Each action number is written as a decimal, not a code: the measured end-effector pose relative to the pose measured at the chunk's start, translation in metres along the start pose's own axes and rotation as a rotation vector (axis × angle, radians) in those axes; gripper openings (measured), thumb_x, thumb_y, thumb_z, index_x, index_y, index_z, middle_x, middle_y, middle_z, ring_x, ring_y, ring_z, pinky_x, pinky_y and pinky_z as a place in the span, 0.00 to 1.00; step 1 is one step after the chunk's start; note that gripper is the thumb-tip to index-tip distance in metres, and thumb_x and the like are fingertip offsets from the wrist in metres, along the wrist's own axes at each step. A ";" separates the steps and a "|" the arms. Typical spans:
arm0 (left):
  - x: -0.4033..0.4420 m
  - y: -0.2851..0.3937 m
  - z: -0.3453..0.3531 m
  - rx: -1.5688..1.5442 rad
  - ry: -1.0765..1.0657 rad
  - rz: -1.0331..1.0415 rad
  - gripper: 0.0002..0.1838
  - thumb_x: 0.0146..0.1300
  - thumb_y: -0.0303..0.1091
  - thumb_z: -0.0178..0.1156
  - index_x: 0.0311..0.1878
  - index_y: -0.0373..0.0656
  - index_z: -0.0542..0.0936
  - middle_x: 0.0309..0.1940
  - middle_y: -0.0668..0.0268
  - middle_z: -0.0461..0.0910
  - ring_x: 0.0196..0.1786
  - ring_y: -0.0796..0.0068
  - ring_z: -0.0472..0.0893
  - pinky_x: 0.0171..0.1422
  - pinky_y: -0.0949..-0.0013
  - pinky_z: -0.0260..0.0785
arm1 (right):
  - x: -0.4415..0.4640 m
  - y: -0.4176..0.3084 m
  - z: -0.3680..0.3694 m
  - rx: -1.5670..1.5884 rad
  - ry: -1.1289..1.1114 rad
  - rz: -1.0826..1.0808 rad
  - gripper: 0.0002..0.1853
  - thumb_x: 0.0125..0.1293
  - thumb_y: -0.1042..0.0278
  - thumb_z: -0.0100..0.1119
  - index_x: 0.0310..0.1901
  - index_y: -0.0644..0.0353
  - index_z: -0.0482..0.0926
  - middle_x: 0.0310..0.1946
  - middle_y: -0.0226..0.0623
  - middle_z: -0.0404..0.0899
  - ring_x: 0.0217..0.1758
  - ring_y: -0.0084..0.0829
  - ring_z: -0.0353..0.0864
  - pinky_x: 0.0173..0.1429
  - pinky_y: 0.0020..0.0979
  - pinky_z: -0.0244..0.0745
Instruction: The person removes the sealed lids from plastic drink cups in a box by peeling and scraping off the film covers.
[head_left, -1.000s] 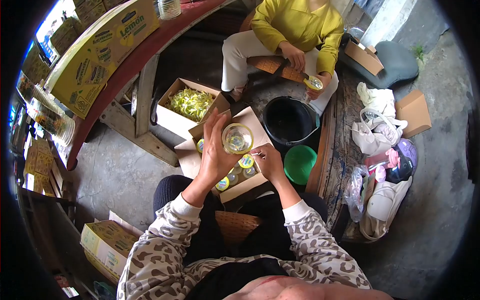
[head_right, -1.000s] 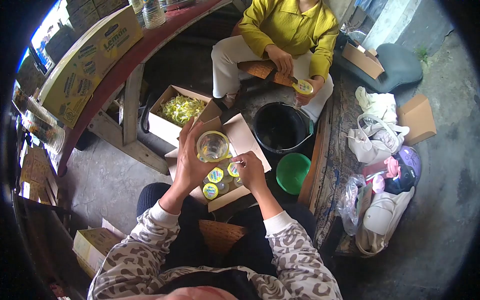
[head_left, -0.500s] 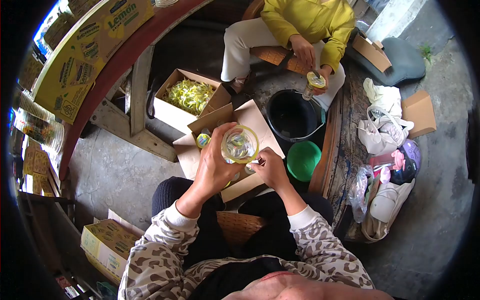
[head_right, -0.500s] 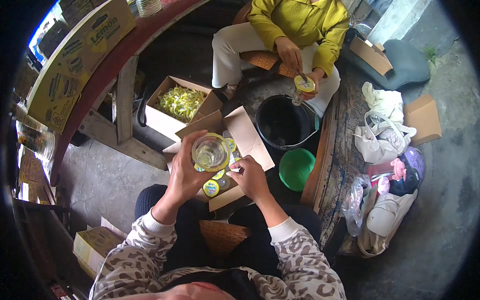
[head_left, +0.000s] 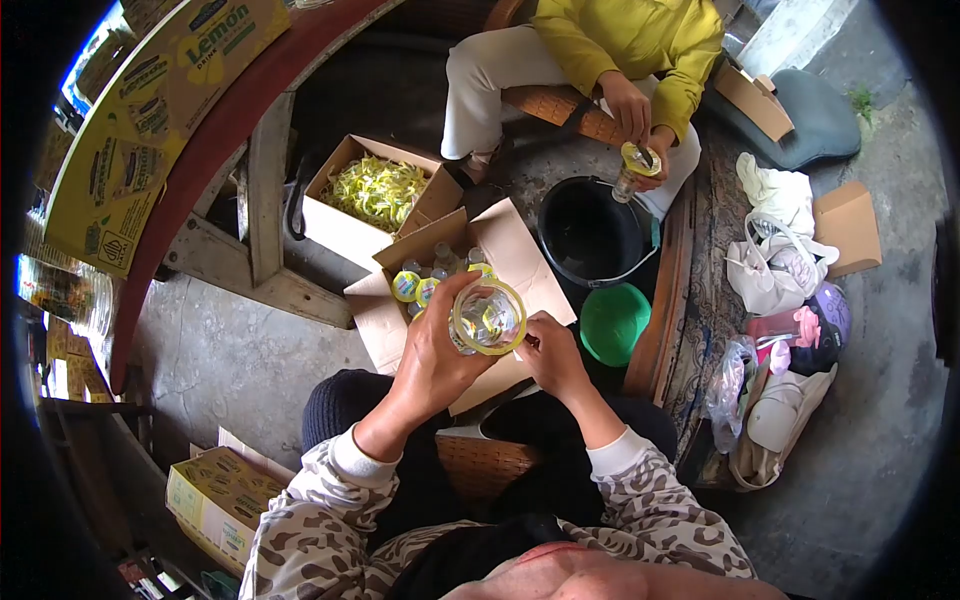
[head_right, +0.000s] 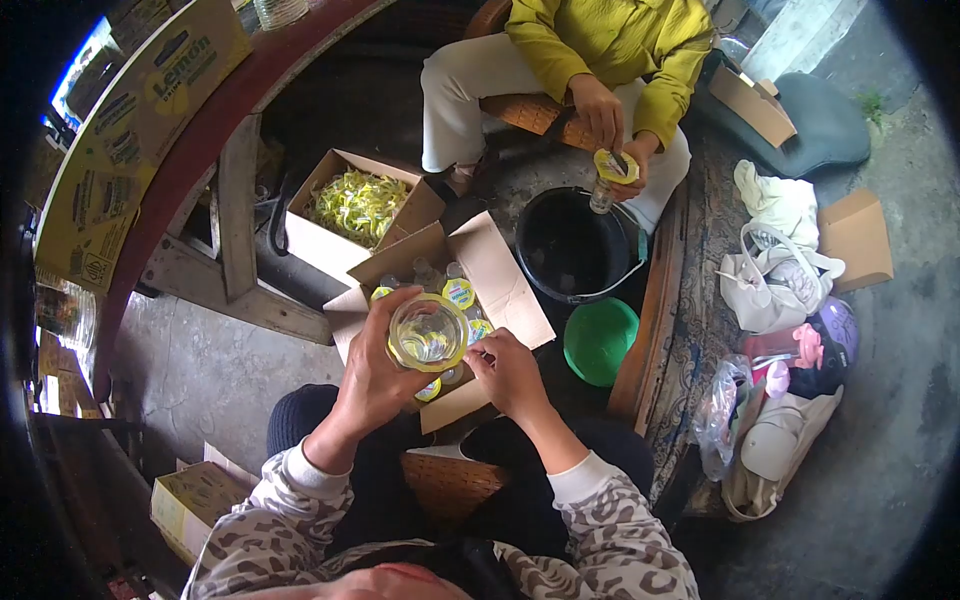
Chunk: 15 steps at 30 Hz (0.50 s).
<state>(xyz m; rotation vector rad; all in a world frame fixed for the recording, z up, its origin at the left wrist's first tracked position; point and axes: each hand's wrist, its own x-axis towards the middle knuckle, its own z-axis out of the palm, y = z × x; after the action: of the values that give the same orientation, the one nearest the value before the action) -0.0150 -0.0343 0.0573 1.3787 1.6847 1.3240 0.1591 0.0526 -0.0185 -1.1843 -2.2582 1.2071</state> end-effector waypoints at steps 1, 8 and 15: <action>0.000 -0.001 0.000 -0.005 -0.009 -0.009 0.43 0.45 0.26 0.77 0.66 0.40 0.67 0.53 0.55 0.81 0.58 0.60 0.81 0.63 0.62 0.71 | 0.000 -0.001 -0.001 -0.017 -0.007 0.006 0.09 0.64 0.67 0.64 0.38 0.65 0.85 0.35 0.45 0.80 0.34 0.38 0.83 0.42 0.34 0.77; 0.003 -0.008 0.004 0.021 -0.011 -0.011 0.43 0.45 0.27 0.77 0.66 0.39 0.67 0.53 0.55 0.82 0.58 0.61 0.81 0.63 0.62 0.72 | -0.001 0.001 0.000 0.050 0.015 0.046 0.09 0.61 0.67 0.69 0.37 0.65 0.84 0.36 0.43 0.79 0.33 0.37 0.83 0.41 0.34 0.77; 0.008 -0.021 0.007 0.055 0.007 0.024 0.41 0.47 0.28 0.77 0.65 0.39 0.68 0.52 0.54 0.82 0.57 0.58 0.82 0.61 0.61 0.73 | -0.002 0.014 0.008 0.099 0.063 -0.005 0.12 0.57 0.68 0.73 0.35 0.65 0.81 0.36 0.41 0.79 0.34 0.34 0.81 0.41 0.32 0.77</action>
<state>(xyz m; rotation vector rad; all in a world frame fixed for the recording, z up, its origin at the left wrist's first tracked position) -0.0189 -0.0240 0.0367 1.4319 1.7260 1.3058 0.1628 0.0513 -0.0338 -1.1624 -2.1287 1.2466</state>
